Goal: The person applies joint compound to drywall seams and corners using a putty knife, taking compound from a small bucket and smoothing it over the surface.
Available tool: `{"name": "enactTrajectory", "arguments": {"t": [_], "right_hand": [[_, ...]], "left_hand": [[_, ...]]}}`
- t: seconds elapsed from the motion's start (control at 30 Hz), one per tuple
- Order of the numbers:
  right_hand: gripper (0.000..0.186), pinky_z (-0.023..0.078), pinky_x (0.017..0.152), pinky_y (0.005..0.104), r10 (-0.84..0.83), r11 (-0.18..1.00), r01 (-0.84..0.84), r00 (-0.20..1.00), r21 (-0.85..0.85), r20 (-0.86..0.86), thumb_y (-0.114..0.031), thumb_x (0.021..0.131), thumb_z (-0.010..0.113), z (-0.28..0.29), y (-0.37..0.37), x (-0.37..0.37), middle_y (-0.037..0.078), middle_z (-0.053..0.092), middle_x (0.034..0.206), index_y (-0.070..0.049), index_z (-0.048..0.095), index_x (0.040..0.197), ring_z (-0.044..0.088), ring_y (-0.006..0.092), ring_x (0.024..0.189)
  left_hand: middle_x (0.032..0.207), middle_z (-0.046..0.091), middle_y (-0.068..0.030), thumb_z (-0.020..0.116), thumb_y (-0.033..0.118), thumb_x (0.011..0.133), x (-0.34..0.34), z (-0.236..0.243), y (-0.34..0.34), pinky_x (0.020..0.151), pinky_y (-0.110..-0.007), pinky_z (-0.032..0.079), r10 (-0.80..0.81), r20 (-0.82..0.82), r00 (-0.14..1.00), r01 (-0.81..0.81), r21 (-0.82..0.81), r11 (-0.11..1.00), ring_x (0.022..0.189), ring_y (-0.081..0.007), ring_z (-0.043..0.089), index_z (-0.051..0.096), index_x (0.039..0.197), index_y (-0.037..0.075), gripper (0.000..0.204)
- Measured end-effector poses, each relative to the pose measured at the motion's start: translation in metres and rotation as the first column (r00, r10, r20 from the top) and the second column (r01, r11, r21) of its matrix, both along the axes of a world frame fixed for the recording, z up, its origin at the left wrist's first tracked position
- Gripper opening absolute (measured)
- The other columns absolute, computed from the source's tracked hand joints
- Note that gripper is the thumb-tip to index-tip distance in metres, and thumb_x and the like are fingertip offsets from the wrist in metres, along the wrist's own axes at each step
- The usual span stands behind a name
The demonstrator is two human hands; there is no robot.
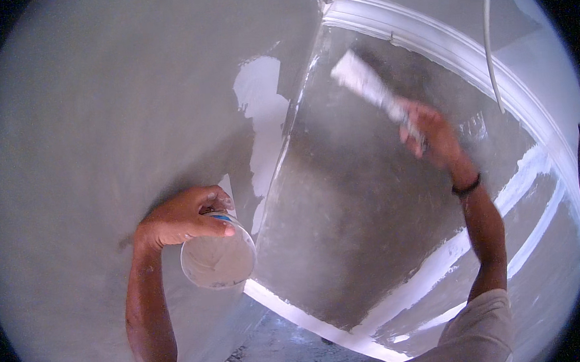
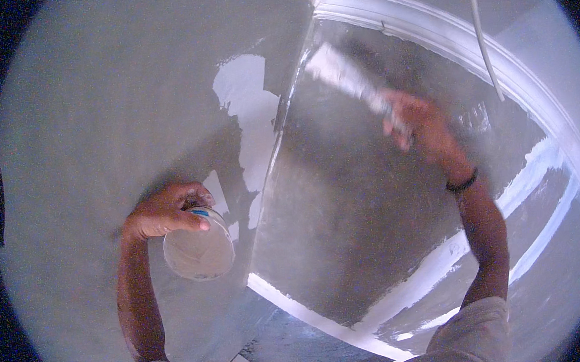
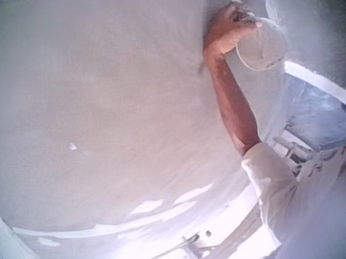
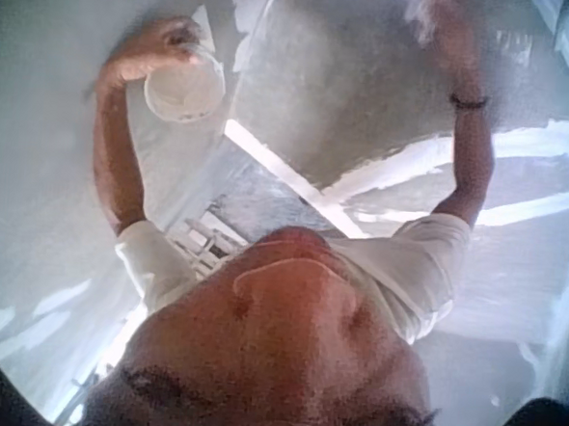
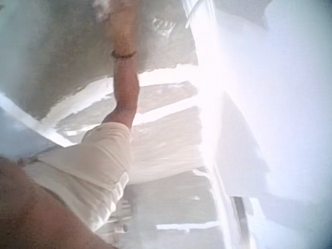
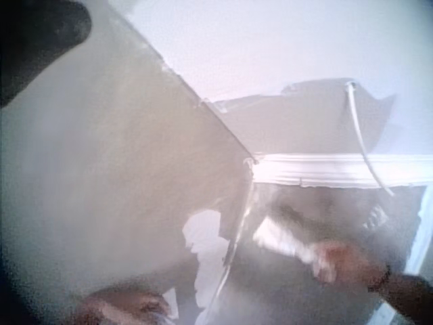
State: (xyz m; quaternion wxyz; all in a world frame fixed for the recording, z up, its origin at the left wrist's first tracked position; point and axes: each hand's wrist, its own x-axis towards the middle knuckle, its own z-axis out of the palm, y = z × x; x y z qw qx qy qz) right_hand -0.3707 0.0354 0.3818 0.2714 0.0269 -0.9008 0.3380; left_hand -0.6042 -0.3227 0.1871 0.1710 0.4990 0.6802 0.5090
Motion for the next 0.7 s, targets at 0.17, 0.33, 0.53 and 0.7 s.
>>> {"name": "enactTrajectory", "arguments": {"t": [0.17, 0.33, 0.53, 0.7], "right_hand": [[0.045, 0.044, 0.044, 0.0204, 0.131, 0.904, -0.071, 0.985, -0.421, 0.116, -0.03, 0.097, 0.05, -0.128, 0.001, 0.06, 0.004, 0.063, 0.077, 0.0, 0.049, 0.132, 0.053, 0.0074, 0.051], [0.045, 0.044, 0.043, 0.0202, 0.188, 0.606, -0.088, 0.981, -0.79, 0.035, -0.023, 0.095, 0.056, -0.226, 0.011, 0.104, 0.005, 0.064, 0.078, -0.001, 0.047, 0.133, 0.053, 0.0089, 0.05], [0.041, 0.05, 0.041, 0.0253, 0.191, 0.147, -0.157, 0.973, -0.977, -0.127, -0.019, 0.092, 0.058, -0.297, 0.003, 0.146, 0.01, 0.062, 0.079, -0.005, 0.047, 0.129, 0.058, 0.013, 0.052], [0.04, 0.044, 0.042, 0.0275, 0.198, -0.043, -0.118, 0.972, -0.992, -0.124, -0.015, 0.091, 0.055, -0.334, -0.02, 0.168, 0.012, 0.061, 0.077, -0.005, 0.046, 0.129, 0.056, 0.0174, 0.051]], "left_hand": [[0.111, 0.063, -0.021, 0.081, 0.045, 0.061, 0.0, -0.001, 0.002, 0.093, -0.042, 0.043, 0.028, 0.068, 0.997, -0.028, -0.002, 1.0, 0.106, -0.0313, 0.058, 0.058, 0.117, 0.002, 0.074], [0.107, 0.063, -0.0175, 0.081, 0.045, 0.062, 0.003, 0.004, 0.002, 0.094, -0.042, 0.041, 0.096, 0.095, 0.991, -0.093, -0.041, 0.995, 0.102, -0.0299, 0.058, 0.059, 0.114, 0.004, 0.069], [0.101, 0.063, -0.0099, 0.077, 0.036, 0.072, 0.013, -0.005, 0.013, 0.088, -0.036, 0.045, 0.167, 0.198, 0.966, -0.174, 0.017, 0.985, 0.097, -0.0215, 0.058, 0.059, 0.107, 0.007, 0.048], [0.093, 0.063, -0.006, 0.073, 0.026, 0.079, 0.056, -0.077, 0.051, 0.076, -0.034, 0.049, 0.251, 0.441, 0.862, -0.314, 0.075, 0.947, 0.086, -0.018, 0.06, 0.06, 0.1, 0.008, 0.031]]}}
